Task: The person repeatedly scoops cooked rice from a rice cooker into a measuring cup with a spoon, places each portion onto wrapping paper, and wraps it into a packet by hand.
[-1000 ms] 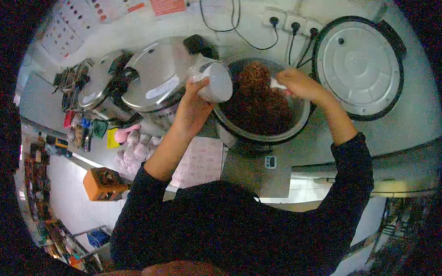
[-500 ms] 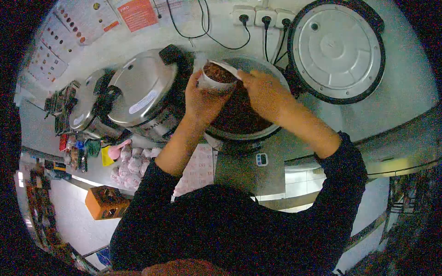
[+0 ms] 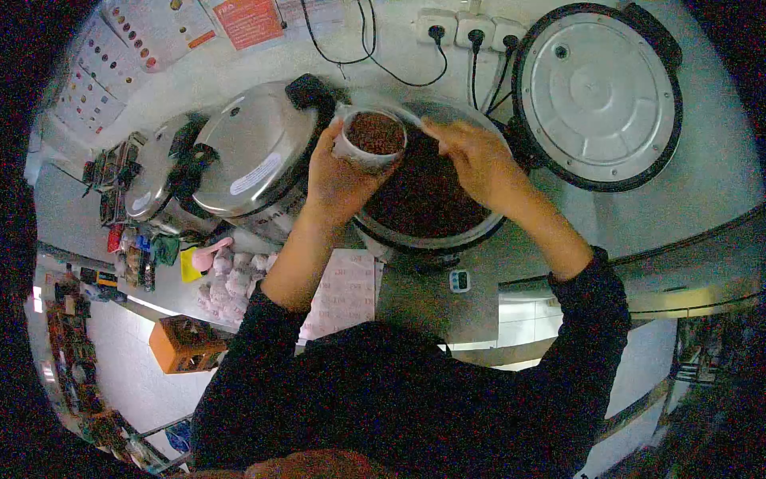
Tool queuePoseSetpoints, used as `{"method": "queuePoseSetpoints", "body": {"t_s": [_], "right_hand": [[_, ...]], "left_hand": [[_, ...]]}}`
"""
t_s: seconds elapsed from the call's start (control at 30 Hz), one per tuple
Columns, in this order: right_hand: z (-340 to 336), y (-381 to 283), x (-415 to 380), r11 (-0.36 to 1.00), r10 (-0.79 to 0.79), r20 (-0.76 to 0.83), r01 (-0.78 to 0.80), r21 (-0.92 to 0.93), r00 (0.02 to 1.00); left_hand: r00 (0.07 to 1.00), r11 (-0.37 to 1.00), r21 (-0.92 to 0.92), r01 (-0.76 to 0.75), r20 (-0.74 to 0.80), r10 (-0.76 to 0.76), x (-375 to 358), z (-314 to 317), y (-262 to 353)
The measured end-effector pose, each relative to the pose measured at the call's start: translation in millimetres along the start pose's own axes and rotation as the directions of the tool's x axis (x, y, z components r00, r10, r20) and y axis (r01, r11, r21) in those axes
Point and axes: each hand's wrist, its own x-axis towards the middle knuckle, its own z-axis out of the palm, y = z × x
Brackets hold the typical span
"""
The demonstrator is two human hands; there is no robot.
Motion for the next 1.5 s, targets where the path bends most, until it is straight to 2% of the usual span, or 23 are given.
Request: {"method": "queuePoseSetpoints", "body": {"t_s": [0.1, 0.13, 0.23, 0.27, 0.37, 0.4, 0.43, 0.5, 0.6, 0.7, 0.73, 0.77, 0.87, 0.93, 1.03, 1.1, 1.13, 1.23, 1.33, 1.43, 1.5], "right_hand": [[17, -8, 2, 0.998, -0.065, 0.051, 0.066, -0.017, 0.997], [28, -17, 2, 0.993, -0.118, -0.019, 0.117, -0.031, 0.993], [14, -11, 29, 0.987, -0.157, -0.075, 0.154, -0.046, 0.985], [16, 0, 41, 0.999, -0.005, -0.152, 0.010, 0.030, 0.988], [37, 40, 75, 0.902, 0.239, 0.151, -0.162, -0.399, 0.959], [56, 60, 87, 0.887, 0.302, 0.341, -0.131, -0.442, 0.891], [83, 79, 94, 0.876, 0.360, 0.512, -0.093, -0.474, 0.780], [136, 109, 93, 0.887, 0.351, 0.467, -0.129, -0.443, 0.811], [201, 106, 89, 0.903, 0.309, 0.440, -0.115, -0.414, 0.843], [178, 72, 88, 0.898, 0.313, 0.450, -0.106, -0.427, 0.836], [168, 61, 90, 0.892, 0.378, 0.457, -0.185, -0.413, 0.805], [169, 56, 88, 0.916, 0.331, 0.481, -0.155, -0.369, 0.812], [177, 51, 76, 0.958, 0.209, 0.524, -0.065, -0.279, 0.826], [200, 55, 68, 0.965, 0.152, 0.510, -0.016, -0.263, 0.847], [191, 58, 59, 0.974, 0.191, 0.510, -0.227, 0.009, 0.839], [179, 55, 49, 0.971, 0.147, 0.543, -0.225, 0.079, 0.827], [173, 56, 43, 0.967, 0.125, 0.558, -0.226, 0.115, 0.820], [160, 78, 21, 0.875, 0.137, 0.570, -0.369, 0.314, 0.810], [96, 61, 12, 0.556, 0.355, 0.638, -0.703, 0.444, 0.684], [37, 58, 7, 0.479, 0.353, 0.586, -0.679, 0.557, 0.730], [8, 37, 10, 0.632, 0.384, 0.394, -0.549, 0.547, 0.835]], "left_hand": [[1.000, 1.000, -0.012, -0.014, 0.003, 0.015, 2, 1, 6], [1.000, 1.000, 0.000, -0.024, -0.006, 0.024, 4, -2, 10], [0.993, 0.997, 0.033, -0.074, -0.092, 0.076, -5, -1, 27], [0.988, 0.987, 0.075, -0.141, -0.050, 0.145, -9, -7, 32], [0.975, 0.976, -0.013, -0.220, -0.025, 0.219, -40, -25, 50], [0.976, 0.976, -0.036, -0.213, -0.056, 0.211, -54, -29, 55], [0.976, 0.977, -0.057, -0.205, -0.090, 0.200, -71, -31, 60], [0.968, 0.972, -0.091, -0.215, -0.152, 0.200, -106, -40, 65], [0.945, 0.965, -0.079, -0.252, -0.236, 0.227, -152, -66, 64], [0.912, 0.966, -0.043, -0.255, -0.343, 0.225, -188, -91, 53], [0.902, 0.963, -0.055, -0.265, -0.368, 0.227, -194, -97, 49], [0.890, 0.959, -0.071, -0.275, -0.396, 0.226, -199, -104, 45], [0.895, 0.965, 0.169, -0.201, -0.368, 0.251, -204, -115, 37], [0.919, 0.965, 0.153, -0.215, -0.302, 0.253, -196, -113, 35], [0.956, 0.972, -0.060, -0.228, -0.205, 0.211, -178, -105, 34], [0.953, 0.979, -0.065, -0.194, -0.250, 0.173, -164, -95, 35], [0.959, 0.985, -0.008, -0.174, -0.231, 0.167, -159, -95, 36], [0.990, 0.994, 0.011, -0.111, -0.092, 0.111, -135, -82, 38], [0.987, 0.989, 0.076, -0.125, -0.096, 0.132, -109, -57, 35], [0.983, 0.969, 0.213, -0.121, -0.109, 0.147, -78, -41, 28], [0.989, 0.955, 0.276, -0.110, -0.070, 0.134, -57, -34, 20]]}}
